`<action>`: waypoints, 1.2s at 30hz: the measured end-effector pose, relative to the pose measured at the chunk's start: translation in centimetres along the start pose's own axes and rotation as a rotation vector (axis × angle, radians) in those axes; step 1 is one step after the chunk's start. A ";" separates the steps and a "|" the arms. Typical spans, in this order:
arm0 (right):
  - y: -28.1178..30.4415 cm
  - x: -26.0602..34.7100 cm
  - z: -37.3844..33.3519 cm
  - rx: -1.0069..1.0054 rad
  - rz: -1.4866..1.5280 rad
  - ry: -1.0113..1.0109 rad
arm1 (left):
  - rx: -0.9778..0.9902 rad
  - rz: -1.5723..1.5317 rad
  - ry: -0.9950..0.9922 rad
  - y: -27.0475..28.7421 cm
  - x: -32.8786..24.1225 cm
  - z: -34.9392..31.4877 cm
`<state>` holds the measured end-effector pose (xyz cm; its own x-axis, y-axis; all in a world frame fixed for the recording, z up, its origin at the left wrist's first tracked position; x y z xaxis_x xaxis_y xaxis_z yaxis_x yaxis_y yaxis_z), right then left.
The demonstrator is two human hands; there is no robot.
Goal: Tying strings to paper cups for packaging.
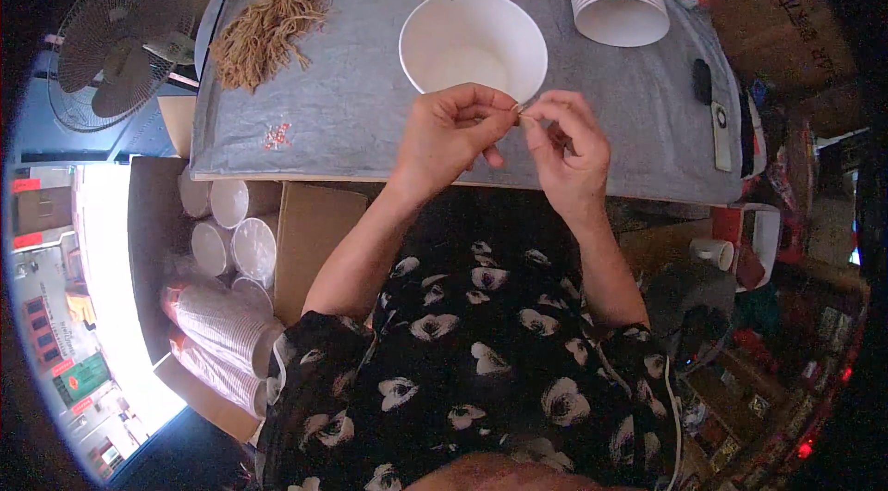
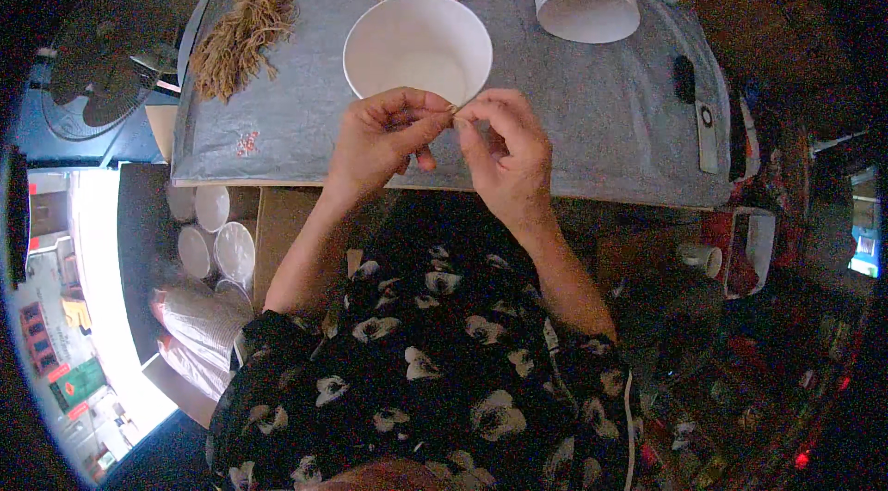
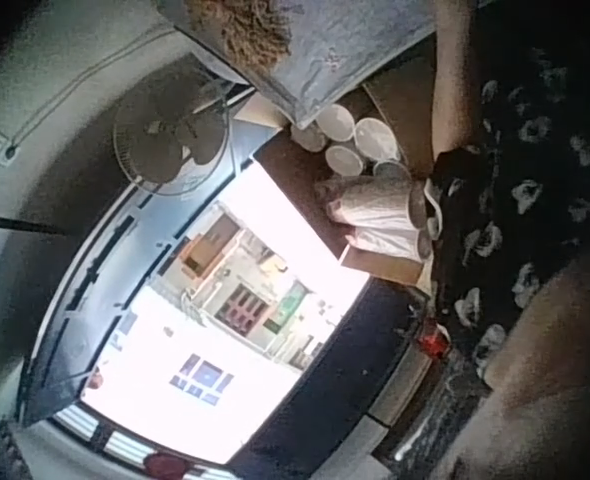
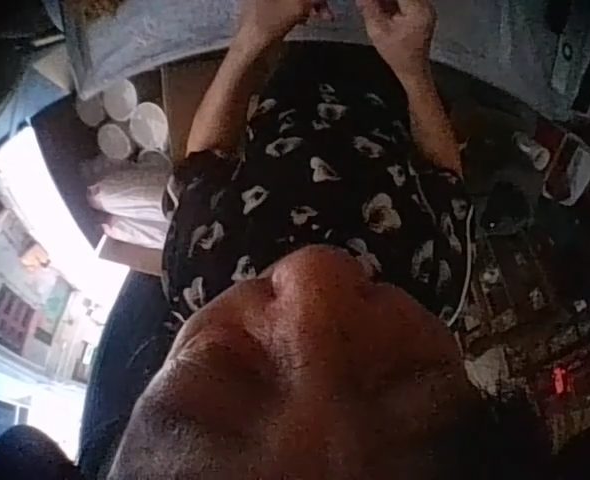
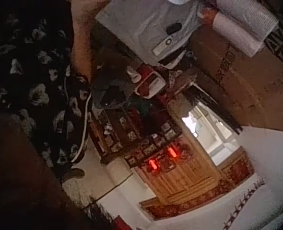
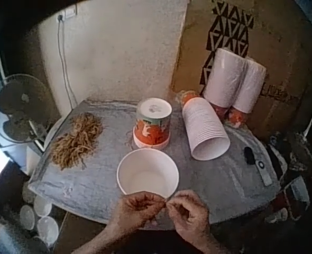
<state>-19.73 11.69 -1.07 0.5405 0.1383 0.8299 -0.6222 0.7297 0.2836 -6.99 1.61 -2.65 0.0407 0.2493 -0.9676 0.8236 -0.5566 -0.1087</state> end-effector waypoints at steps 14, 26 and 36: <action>0.1 -1.7 -0.3 0.090 0.235 -0.473 | -0.020 0.130 -0.097 -0.5 -0.5 -0.6; -0.2 -2.5 0.1 0.093 0.321 -0.621 | 0.090 -0.042 -0.134 -0.6 0.4 -0.2; -0.2 -2.1 0.0 0.215 0.356 -0.587 | 0.087 -0.134 -0.118 -0.3 0.5 0.1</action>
<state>-20.72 11.23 -2.90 -0.0725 -0.0837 0.9938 -0.8342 0.5513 -0.0144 -7.28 1.79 -3.16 -0.1368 0.2334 -0.9627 0.7652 -0.5923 -0.2523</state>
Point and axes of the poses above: each hand's wrist, its own z-axis towards the middle knuckle, its own y-axis out of the back of the hand, x = y × z, the point moved 5 cm from there along z, towards the middle knuckle, and after that the axes turned 11 degrees about -x, right-handed, at the moved point
